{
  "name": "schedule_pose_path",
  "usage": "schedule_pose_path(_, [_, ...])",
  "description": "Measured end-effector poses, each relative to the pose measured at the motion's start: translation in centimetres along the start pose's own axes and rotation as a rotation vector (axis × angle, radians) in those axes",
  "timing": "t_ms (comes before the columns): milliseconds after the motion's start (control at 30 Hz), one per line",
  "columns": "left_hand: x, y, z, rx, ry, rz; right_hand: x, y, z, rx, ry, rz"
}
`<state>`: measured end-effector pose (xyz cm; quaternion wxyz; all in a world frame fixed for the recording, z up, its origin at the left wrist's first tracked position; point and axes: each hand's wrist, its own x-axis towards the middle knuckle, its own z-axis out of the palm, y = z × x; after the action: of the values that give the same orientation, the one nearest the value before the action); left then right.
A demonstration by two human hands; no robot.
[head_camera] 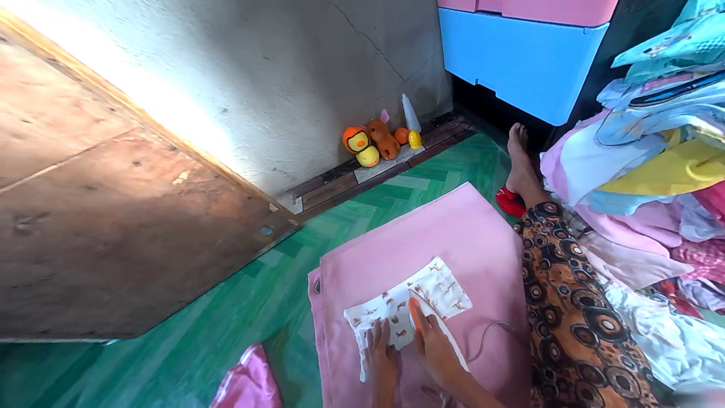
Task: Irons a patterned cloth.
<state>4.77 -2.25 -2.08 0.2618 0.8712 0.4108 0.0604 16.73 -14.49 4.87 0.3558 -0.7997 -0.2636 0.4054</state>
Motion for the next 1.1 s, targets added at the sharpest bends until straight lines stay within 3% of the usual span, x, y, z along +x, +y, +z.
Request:
schedule_pose_path(267, [0.0, 0.3, 0.0, 0.007, 0.008, -0.024, -2.6, 3.7, -1.1, -0.059, -0.016, -0.099])
schedule_pose_path(500, [0.0, 1.0, -0.2, 0.001, 0.033, -0.059, -3.0, 4.4, -1.9, -0.061, -0.062, -0.141])
schedule_pose_path(700, [-0.1, 1.7, 0.2, 0.046, 0.053, 0.008, -1.0, 1.5, -3.2, 0.043, -0.039, -0.172])
schedule_pose_path(933, [-0.1, 1.7, 0.0, 0.034, 0.010, -0.017, 7.6, -2.5, -2.9, 0.069, -0.087, -0.232])
schedule_pose_path(1033, [0.0, 1.5, 0.1, -0.009, 0.025, -0.037, 7.8, -3.0, -2.5, 0.014, -0.125, -0.233])
schedule_pose_path(1100, [0.1, 0.9, 0.5, -0.092, 0.141, -0.005, 6.8, -2.9, -2.3, -0.063, -0.129, -0.222])
